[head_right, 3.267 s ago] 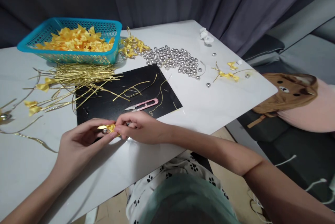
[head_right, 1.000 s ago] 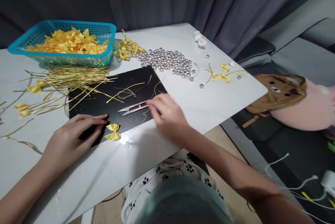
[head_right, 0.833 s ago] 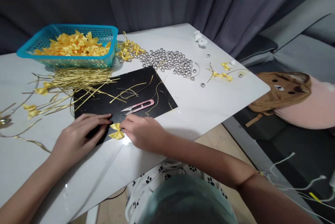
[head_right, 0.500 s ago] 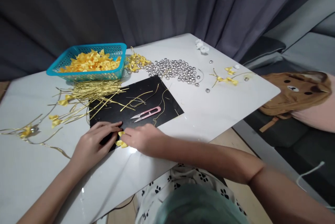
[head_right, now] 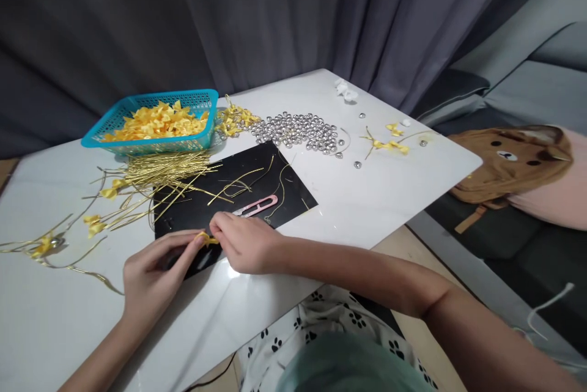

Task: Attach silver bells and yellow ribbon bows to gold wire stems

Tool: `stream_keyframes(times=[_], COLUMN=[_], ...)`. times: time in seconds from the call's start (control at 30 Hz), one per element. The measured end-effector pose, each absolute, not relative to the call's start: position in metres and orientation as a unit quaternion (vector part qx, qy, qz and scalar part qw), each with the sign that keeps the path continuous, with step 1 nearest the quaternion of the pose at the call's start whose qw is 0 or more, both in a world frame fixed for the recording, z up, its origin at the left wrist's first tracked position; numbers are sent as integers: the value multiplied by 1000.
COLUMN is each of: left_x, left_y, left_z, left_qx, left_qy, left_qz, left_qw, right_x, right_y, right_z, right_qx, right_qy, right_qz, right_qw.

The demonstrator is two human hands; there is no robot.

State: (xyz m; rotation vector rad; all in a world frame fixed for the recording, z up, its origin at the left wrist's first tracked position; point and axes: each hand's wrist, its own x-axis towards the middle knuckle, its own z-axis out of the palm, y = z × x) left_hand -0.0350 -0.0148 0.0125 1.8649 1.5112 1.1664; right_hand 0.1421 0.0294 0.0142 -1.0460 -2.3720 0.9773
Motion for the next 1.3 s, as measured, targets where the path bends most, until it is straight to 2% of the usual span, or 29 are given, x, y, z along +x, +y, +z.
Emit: stream_keyframes(times=[0.13,0.3,0.43,0.63,0.73,0.8,0.87,0.93,1.0,1.13,1.3], left_x=[-33,-34,-32,-24,-24,-28,-37,-45,-52,-46,-6], left_y=[-11,-7,-9,-15,-17,-18,-17,-14,-12,-9,-12], left_z=[15,14,13,17,17,14,9,3,-1,2,12], left_qx=[523,462,455,511,561,620,707,770,791,766,837], left_qy=[633,646,632,613,606,593,563,547,546,587,482], left_qz=[444,445,444,439,428,395,342,303,270,262,257], left_qw=[359,413,443,414,368,328,257,126,55,11,6], right_x=[152,152,136,135,160,184,210,231,246,261,268], right_y=[40,41,30,34,50,60,63,61,56,58,89], right_z=[14,13,9,9,14,16,17,17,15,15,18], right_qx=[-435,-416,-363,-338,-428,-510,-552,-551,-540,-560,-525], right_qy=[-783,-732,-662,-539,-503,-530,-618,-668,-713,-772,-810], right_qz=[365,466,602,707,630,479,332,282,258,172,159], right_qw=[256,273,262,308,410,479,451,414,366,248,205])
